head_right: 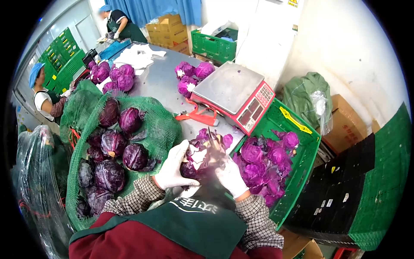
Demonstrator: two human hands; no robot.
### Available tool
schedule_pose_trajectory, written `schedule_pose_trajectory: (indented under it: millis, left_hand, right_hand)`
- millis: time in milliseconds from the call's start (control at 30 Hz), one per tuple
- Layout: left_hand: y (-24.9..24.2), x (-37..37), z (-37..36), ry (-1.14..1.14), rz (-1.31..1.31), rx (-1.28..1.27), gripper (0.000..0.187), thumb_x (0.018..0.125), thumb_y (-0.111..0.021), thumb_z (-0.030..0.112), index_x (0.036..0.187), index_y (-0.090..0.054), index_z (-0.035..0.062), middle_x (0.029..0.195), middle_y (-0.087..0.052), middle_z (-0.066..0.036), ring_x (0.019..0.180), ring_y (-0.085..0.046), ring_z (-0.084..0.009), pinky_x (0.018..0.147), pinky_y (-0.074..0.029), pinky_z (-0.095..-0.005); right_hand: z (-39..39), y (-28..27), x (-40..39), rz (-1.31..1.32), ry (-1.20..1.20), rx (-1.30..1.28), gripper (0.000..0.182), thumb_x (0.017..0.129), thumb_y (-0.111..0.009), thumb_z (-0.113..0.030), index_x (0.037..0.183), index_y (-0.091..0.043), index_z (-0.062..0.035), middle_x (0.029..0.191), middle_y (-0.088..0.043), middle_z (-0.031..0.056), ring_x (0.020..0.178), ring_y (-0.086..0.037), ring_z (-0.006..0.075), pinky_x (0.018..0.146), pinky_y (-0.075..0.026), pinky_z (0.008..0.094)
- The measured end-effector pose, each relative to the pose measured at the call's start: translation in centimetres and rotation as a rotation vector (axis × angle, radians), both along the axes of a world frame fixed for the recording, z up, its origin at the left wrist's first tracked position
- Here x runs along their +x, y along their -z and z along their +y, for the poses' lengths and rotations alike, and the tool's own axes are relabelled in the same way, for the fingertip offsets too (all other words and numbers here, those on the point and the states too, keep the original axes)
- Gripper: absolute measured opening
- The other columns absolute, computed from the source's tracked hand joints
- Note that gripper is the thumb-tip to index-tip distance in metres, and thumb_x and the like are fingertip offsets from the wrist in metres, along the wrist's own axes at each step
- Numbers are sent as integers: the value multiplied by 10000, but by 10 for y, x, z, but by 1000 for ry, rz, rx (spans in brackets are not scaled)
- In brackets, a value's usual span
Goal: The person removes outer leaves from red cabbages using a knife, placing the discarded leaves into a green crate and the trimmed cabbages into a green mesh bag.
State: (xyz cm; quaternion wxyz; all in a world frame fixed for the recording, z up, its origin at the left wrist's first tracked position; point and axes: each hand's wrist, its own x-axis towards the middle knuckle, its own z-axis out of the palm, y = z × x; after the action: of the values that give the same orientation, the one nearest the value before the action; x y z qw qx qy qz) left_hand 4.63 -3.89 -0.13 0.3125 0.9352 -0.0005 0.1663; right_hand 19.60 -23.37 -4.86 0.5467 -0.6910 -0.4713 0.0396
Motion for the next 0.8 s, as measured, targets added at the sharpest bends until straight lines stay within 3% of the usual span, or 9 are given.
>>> schedule_pose_trajectory:
  millis: [133, 267, 400, 433, 533, 600, 633, 733, 800]
  left_hand:
    - [-30, 18, -5, 41, 195, 250, 1265, 539, -810, 616, 1490, -233, 16, 1543, -168, -264, 1409, -191, -469, 1123, -188, -614]
    - [-24, 22, -2, -4, 181, 217, 1311, 527, -780, 704, 1449, -263, -71, 1493, -219, -333, 1373, -245, -480, 1144, -224, -517]
    - [-35, 32, -27, -163, 304, 279, 1322, 540, -750, 732, 1458, -234, -67, 1492, -214, -338, 1346, -277, -495, 1107, -270, -554]
    - [-43, 37, -34, -173, 369, 304, 1333, 535, -752, 730, 1464, -217, -62, 1511, -190, -320, 1343, -278, -499, 1073, -294, -585]
    - [-60, 45, -54, -158, 492, 370, 1294, 573, -770, 667, 1477, -198, -61, 1537, -132, -305, 1377, -254, -483, 1046, -299, -641]
    - [-60, 48, -63, -147, 529, 416, 1297, 592, -733, 701, 1487, -190, -65, 1543, -106, -306, 1388, -213, -514, 1029, -280, -679]
    - [-59, 49, -66, -149, 522, 433, 1291, 600, -725, 705, 1485, -192, -69, 1543, -110, -307, 1384, -218, -515, 1022, -283, -683]
    - [-56, 51, -68, -154, 490, 434, 1276, 611, -719, 701, 1479, -202, -78, 1538, -134, -306, 1379, -227, -504, 1018, -282, -683]
    - [-51, 48, -69, -167, 456, 412, 1271, 610, -725, 693, 1475, -209, -83, 1533, -153, -303, 1378, -229, -492, 1021, -279, -679]
  right_hand:
    - [-2, -30, -13, 848, 38, -52, 361, 800, -539, 28, 1159, -503, 20, 950, -636, 139, 520, -512, 135, 499, -457, 259]
    - [-25, -16, 8, 1359, 109, 592, 497, 837, -529, -44, 1315, -397, -10, 1105, -652, 216, 510, -536, 142, 447, -488, 288]
    - [-48, -20, -1, 895, 273, -48, 620, 961, -582, -229, 1467, -282, -33, 862, -651, 93, 454, -486, 93, 413, -443, 256]
    - [-42, -36, -17, 749, 200, -110, 633, 991, -551, -276, 1499, -248, -52, 1205, -578, 136, 477, -515, 84, 423, -442, 226]
    - [-25, -71, -37, 671, 19, -208, 633, 1021, -481, -263, 1523, -166, -39, 1365, -487, 205, 513, -502, 89, 490, -448, 230]
    - [-19, -37, -28, -299, 130, -255, 556, 1024, -438, -207, 1484, -226, 22, 1423, -390, 317, 1067, -622, 291, 860, -522, 374]
    - [-22, -32, -26, -181, 90, -299, 530, 1025, -425, -201, 1469, -249, 28, 1430, -369, 324, 1177, -542, 337, 951, -465, 396]
    - [-20, -43, -20, 272, 37, -315, 441, 994, -430, -120, 1395, -347, 43, 1459, -321, 310, 1221, -496, 447, 1040, -410, 431]
    - [-26, -15, -6, -391, 64, -366, 316, 987, -436, -105, 1268, -435, 41, 1325, -466, 252, 1153, -536, 404, 992, -447, 427]
